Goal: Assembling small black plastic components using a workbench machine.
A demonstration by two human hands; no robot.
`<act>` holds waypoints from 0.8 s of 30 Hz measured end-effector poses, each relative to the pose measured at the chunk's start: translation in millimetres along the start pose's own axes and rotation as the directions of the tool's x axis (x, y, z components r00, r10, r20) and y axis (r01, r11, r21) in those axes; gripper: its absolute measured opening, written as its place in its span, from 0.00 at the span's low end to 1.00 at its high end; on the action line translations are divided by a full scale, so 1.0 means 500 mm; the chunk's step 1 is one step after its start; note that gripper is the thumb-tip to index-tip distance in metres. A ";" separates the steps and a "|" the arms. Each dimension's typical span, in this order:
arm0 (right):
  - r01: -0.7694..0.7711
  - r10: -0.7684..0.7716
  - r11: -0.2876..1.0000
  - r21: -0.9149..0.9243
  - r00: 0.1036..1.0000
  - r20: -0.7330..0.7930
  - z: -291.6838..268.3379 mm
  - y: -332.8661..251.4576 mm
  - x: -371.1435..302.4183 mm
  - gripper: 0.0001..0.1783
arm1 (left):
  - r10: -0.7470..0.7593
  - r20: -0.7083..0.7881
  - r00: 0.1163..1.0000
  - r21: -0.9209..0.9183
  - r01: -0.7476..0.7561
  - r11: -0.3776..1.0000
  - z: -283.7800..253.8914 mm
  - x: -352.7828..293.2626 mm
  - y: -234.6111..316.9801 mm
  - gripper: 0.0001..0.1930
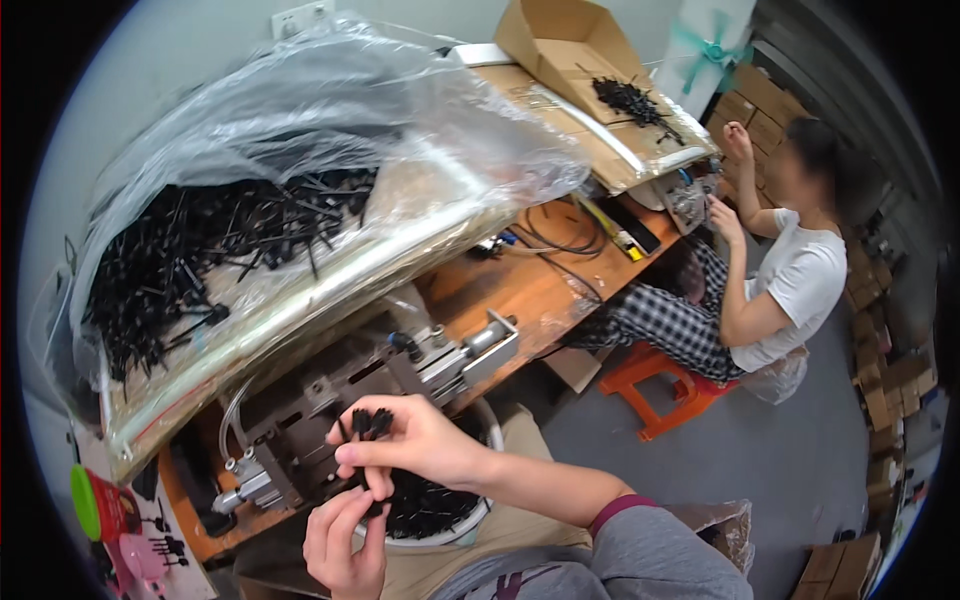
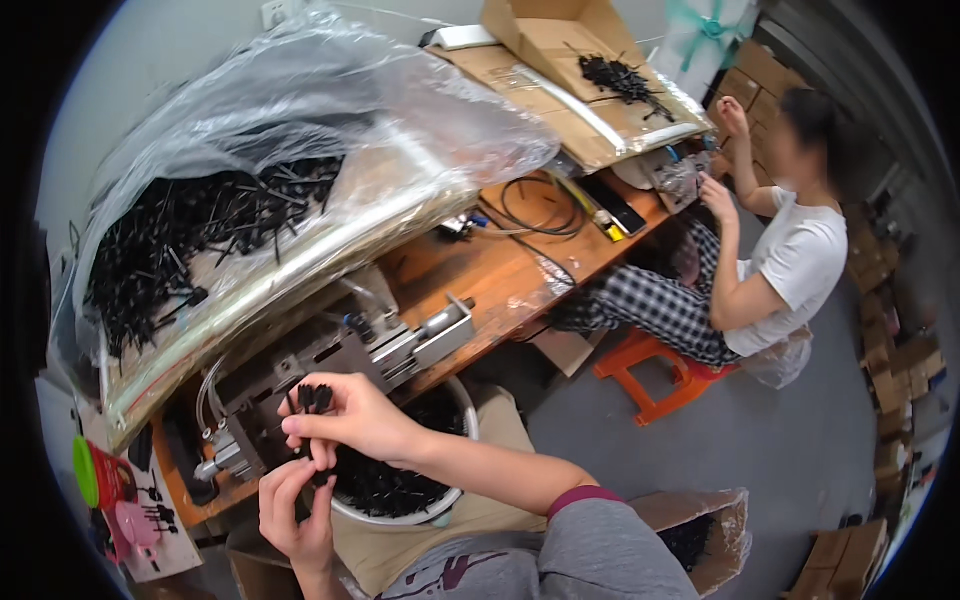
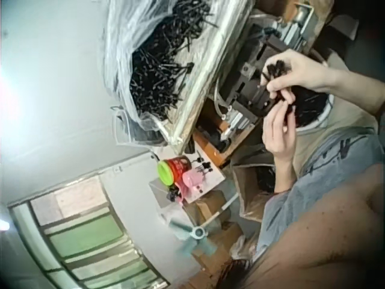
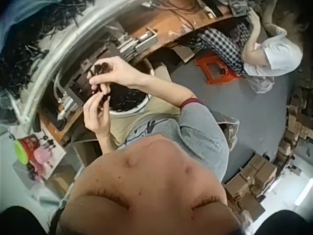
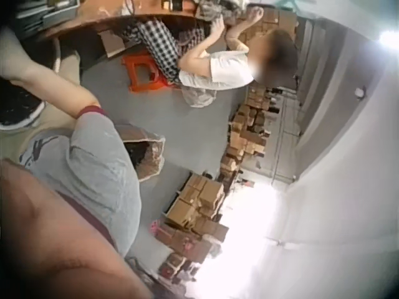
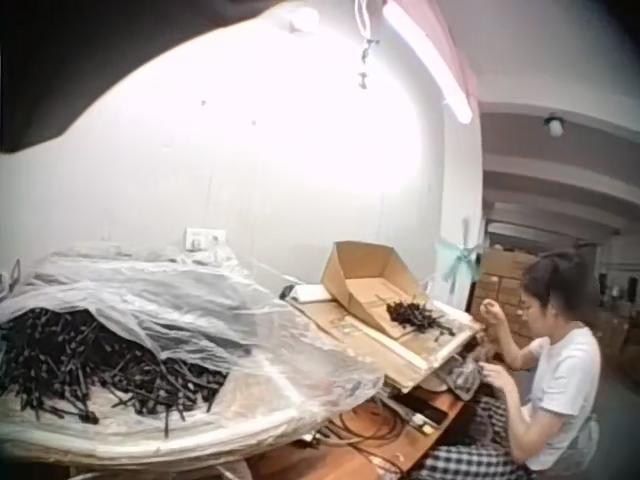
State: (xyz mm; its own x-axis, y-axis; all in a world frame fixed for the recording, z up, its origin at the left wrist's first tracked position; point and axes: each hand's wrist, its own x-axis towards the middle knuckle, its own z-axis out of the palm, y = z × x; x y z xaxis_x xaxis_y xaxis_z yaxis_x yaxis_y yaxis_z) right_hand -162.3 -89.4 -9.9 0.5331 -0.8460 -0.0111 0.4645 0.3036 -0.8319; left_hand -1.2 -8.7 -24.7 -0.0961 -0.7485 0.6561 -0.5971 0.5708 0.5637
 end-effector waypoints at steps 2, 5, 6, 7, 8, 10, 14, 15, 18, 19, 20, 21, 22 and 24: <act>0.001 0.000 0.999 0.048 1.000 -0.021 0.002 0.021 -0.005 0.11 | -0.018 0.015 1.000 0.004 0.018 1.000 -0.002 -0.005 0.003 0.18; 0.107 -0.116 0.991 -0.079 0.986 -0.118 -0.024 0.016 -0.020 0.15 | -0.038 -0.024 0.999 0.012 0.038 0.999 0.014 0.001 0.000 0.18; 0.124 -0.134 0.989 -0.084 0.982 -0.133 -0.024 0.014 -0.025 0.14 | -0.056 -0.008 0.998 0.014 0.056 0.998 0.011 0.002 0.001 0.18; 0.118 -0.131 0.988 -0.101 0.981 -0.143 -0.025 0.008 -0.033 0.14 | -0.081 0.012 0.997 0.008 0.081 0.997 0.008 0.000 0.003 0.18; 0.158 -0.173 0.982 -0.107 0.973 -0.152 -0.024 0.011 -0.039 0.14 | -0.107 0.034 0.994 -0.001 0.107 0.994 0.007 -0.001 0.002 0.18; 0.190 -0.212 0.973 -0.128 0.960 -0.182 -0.019 0.007 -0.058 0.14 | -0.164 0.077 0.983 -0.007 0.165 0.986 0.009 -0.003 -0.001 0.18; 0.155 -0.195 0.966 -0.208 0.963 -0.187 -0.012 0.003 -0.080 0.13 | -0.137 0.083 0.987 0.067 0.132 0.989 0.025 -0.016 -0.032 0.17; 0.133 -0.189 0.955 -0.265 0.962 -0.199 -0.007 0.003 -0.084 0.13 | -0.120 0.117 0.986 0.118 0.106 0.987 0.024 -0.014 -0.038 0.17; 0.203 -0.291 0.920 -0.336 0.926 -0.239 -0.006 0.014 -0.091 0.11 | -0.069 0.159 0.985 0.175 0.041 0.984 0.038 -0.010 -0.059 0.15; 0.232 -0.320 0.917 -0.325 0.914 -0.248 -0.012 0.018 -0.092 0.10 | -0.105 0.145 0.984 0.210 0.073 0.975 0.048 -0.011 -0.060 0.14; 0.233 -0.339 0.902 -0.363 0.902 -0.266 -0.010 0.020 -0.092 0.10 | -0.100 0.159 0.982 0.244 0.059 0.968 0.051 -0.011 -0.065 0.13; 0.232 -0.360 0.887 -0.399 0.889 -0.283 -0.008 0.022 -0.092 0.10 | -0.095 0.174 0.980 0.277 0.044 0.960 0.052 -0.011 -0.069 0.13; 0.240 -0.362 0.884 -0.401 0.894 -0.264 -0.013 0.024 -0.095 0.08 | -0.080 0.173 0.982 0.290 0.027 0.957 0.053 -0.010 -0.070 0.13; 0.255 -0.366 0.879 -0.402 0.902 -0.229 -0.026 0.031 -0.099 0.05 | -0.050 0.175 0.983 0.316 -0.008 0.949 0.054 -0.010 -0.073 0.13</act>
State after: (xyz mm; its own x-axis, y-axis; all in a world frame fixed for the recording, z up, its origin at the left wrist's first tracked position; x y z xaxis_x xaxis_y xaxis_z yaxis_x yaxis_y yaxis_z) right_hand -190.8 -48.5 -29.5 0.1494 -0.9745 0.1675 0.2599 -0.1247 -0.9575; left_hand -0.2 -34.8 -62.2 -0.2042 -0.8234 0.5295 -0.8171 0.4412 0.3710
